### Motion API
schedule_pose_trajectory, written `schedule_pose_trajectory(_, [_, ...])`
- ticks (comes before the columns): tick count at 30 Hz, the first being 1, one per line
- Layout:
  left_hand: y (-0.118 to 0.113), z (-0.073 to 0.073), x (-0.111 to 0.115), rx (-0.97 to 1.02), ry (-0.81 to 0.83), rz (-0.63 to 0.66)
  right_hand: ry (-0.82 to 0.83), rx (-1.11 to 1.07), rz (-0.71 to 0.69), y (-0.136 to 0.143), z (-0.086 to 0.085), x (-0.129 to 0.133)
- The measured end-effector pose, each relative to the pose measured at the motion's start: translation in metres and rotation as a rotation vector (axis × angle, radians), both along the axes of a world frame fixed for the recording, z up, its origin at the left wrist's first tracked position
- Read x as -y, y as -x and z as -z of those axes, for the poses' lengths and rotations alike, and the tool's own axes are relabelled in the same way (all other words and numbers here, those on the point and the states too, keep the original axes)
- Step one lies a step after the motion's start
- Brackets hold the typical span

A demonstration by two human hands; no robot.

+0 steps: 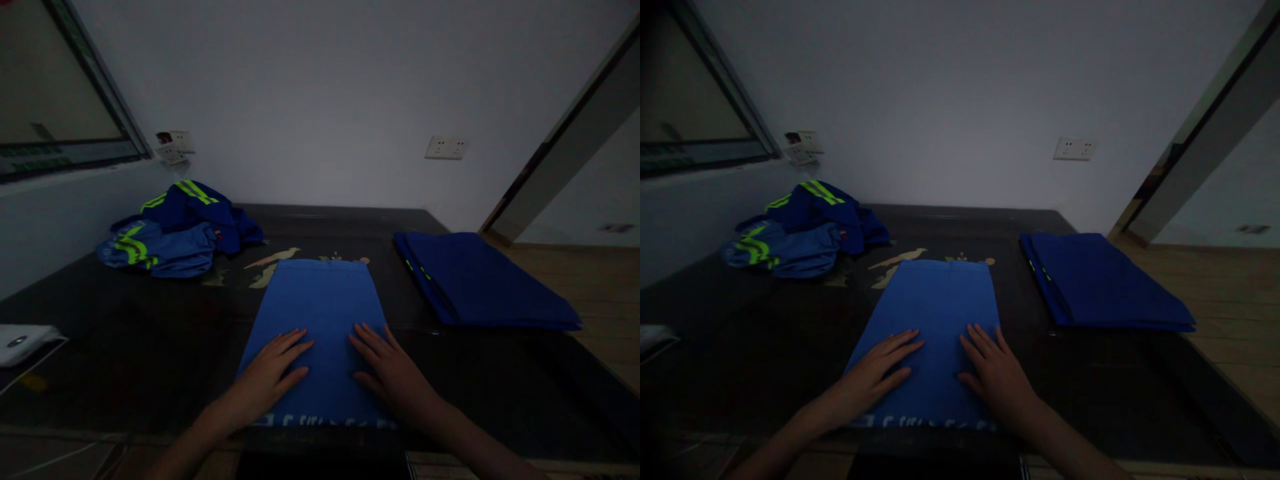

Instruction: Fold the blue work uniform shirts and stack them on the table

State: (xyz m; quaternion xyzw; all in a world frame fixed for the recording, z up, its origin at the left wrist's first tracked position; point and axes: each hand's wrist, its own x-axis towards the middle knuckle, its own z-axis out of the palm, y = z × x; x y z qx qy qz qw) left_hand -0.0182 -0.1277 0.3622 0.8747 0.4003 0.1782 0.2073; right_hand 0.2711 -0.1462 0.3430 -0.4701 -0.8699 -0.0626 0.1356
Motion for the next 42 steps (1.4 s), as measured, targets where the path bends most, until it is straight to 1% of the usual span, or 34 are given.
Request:
schedule_pose_trajectory(2, [-0.002, -0.019, -0.019, 0.071, 0.082, 0.009, -0.043, -0.036, 0.041, 0.006, -0.016, -0.026])
schedule_pose_trajectory(3, [-0.006, -0.027, -0.033, 0.086, 0.086, 0.015, -0.063, -0.048, 0.073, 0.009, -0.025, -0.042])
schedule_pose_trajectory(4, [-0.011, -0.033, -0.051, 0.083, 0.065, 0.010, -0.074, -0.055, 0.114, 0.013, -0.032, -0.060])
schedule_pose_trajectory(5, [-0.017, -0.037, -0.071, 0.059, 0.025, -0.021, -0.073, -0.057, 0.166, 0.017, -0.039, -0.079])
schedule_pose_trajectory(6, [-0.023, -0.038, -0.092, 0.018, -0.017, -0.084, -0.059, -0.057, 0.223, 0.020, -0.043, -0.098])
schedule_pose_trajectory(8, [-0.030, -0.031, -0.134, -0.098, -0.098, -0.276, -0.014, -0.056, 0.333, 0.022, -0.044, -0.129])
schedule_pose_trajectory(9, [-0.030, -0.024, -0.151, -0.149, -0.112, -0.338, 0.021, -0.051, 0.376, 0.022, -0.041, -0.141])
schedule_pose_trajectory(10, [-0.029, -0.016, -0.164, -0.191, -0.109, -0.376, 0.061, -0.044, 0.407, 0.020, -0.036, -0.150])
schedule_pose_trajectory(12, [-0.021, -0.001, -0.181, -0.238, -0.082, -0.405, 0.126, -0.025, 0.437, 0.015, -0.023, -0.159])
schedule_pose_trajectory(14, [-0.013, 0.011, -0.185, -0.254, -0.064, -0.425, 0.135, -0.016, 0.446, 0.010, -0.009, -0.160])
schedule_pose_trajectory(16, [-0.007, 0.018, -0.185, -0.230, -0.055, -0.457, 0.101, -0.027, 0.455, 0.008, 0.002, -0.159])
schedule_pose_trajectory(19, [0.001, 0.020, -0.190, -0.078, -0.001, -0.499, 0.072, -0.095, 0.444, 0.002, 0.008, -0.161])
schedule_pose_trajectory(21, [0.007, 0.016, -0.200, 0.020, 0.036, -0.550, 0.061, -0.213, 0.439, -0.007, 0.004, -0.169])
schedule_pose_trajectory(23, [0.016, 0.009, -0.213, 0.073, 0.075, -0.620, 0.066, -0.392, 0.481, -0.020, -0.005, -0.180])
schedule_pose_trajectory(25, [0.025, 0.001, -0.227, 0.125, 0.162, -0.654, 0.142, -0.581, 0.571, -0.033, -0.016, -0.194])
schedule_pose_trajectory(27, [0.030, -0.006, -0.239, 0.173, 0.283, -0.631, 0.264, -0.702, 0.633, -0.044, -0.025, -0.208])
schedule_pose_trajectory(28, [0.032, -0.009, -0.244, 0.198, 0.341, -0.611, 0.320, -0.735, 0.638, -0.048, -0.028, -0.213])
schedule_pose_trajectory(31, [0.031, -0.015, -0.254, 0.281, 0.463, -0.571, 0.414, -0.784, 0.578, -0.053, -0.033, -0.225])
schedule_pose_trajectory(34, [0.028, -0.016, -0.256, 0.362, 0.514, -0.553, 0.465, -0.824, 0.531, -0.053, -0.034, -0.230])
schedule_pose_trajectory(37, [0.027, -0.014, -0.254, 0.416, 0.515, -0.557, 0.452, -0.847, 0.516, -0.051, -0.032, -0.232])
schedule_pose_trajectory(42, [0.029, -0.008, -0.252, 0.414, 0.425, -0.637, 0.370, -0.842, 0.553, -0.050, -0.024, -0.233])
